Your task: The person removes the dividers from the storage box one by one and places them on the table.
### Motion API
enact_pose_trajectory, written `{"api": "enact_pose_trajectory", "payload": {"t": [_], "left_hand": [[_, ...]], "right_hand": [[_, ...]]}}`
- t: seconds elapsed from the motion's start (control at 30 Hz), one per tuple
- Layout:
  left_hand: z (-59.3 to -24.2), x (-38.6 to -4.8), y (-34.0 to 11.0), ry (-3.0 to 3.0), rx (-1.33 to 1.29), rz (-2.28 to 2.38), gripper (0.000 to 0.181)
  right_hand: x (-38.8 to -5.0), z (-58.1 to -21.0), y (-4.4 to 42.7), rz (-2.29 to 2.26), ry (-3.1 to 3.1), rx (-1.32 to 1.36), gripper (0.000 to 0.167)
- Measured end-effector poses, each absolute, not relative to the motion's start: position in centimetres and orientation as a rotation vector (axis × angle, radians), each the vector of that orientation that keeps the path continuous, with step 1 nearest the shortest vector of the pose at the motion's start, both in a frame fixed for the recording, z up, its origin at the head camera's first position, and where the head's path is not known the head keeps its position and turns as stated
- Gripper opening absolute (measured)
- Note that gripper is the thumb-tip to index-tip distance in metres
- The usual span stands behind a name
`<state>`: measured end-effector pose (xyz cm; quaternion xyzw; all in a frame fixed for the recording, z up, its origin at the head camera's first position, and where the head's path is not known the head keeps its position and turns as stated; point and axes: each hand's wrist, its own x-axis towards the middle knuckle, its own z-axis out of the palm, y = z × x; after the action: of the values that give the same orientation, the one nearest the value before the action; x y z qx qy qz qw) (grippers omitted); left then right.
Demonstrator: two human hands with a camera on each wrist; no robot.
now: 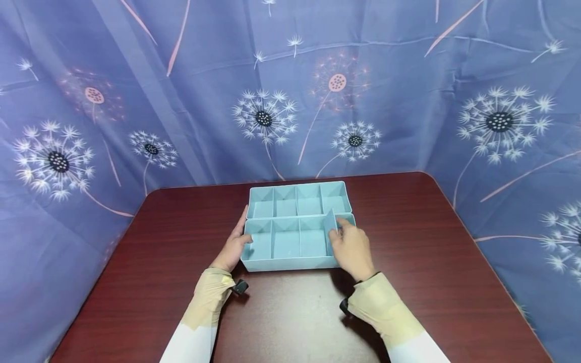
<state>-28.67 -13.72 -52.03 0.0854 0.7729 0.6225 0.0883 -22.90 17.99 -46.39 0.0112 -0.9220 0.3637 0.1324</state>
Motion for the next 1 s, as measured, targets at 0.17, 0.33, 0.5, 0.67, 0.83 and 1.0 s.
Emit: {"api": "enact_pose_trajectory", "payload": {"t": [0.17,0.33,0.5,0.67,0.83,1.0], "left_hand": [[-52.0,-28.8,-13.7,2.306,0.260,1.858,0.099],[-51.8,-28.9,-13.8,2.307,0.275,1.863,0.100],[-51.6,-29.0,-13.8,2.287,0.293,1.872,0.101],[-51.9,-29.2,-13.8,2.279,0.289,1.889,0.101],[-52.1,-29.1,-13.8,2.278,0.290,1.894,0.101],[-52.1,-28.9,-13.6,2.276,0.268,1.902,0.101]], "right_hand": [[-24.0,-44.2,21.0,1.299,-2.533,-0.058,0.039],[-26.0,-43.2,25.6,1.387,-2.521,-0.247,0.045],[-28.4,-44.2,29.2,1.290,-2.730,-0.293,0.061],[-30.6,-45.6,30.5,1.214,-2.892,-0.267,0.064],[-32.2,-47.2,30.4,1.131,-2.981,-0.303,0.059],[-32.8,-48.0,30.0,1.033,-3.025,-0.345,0.058]]}}
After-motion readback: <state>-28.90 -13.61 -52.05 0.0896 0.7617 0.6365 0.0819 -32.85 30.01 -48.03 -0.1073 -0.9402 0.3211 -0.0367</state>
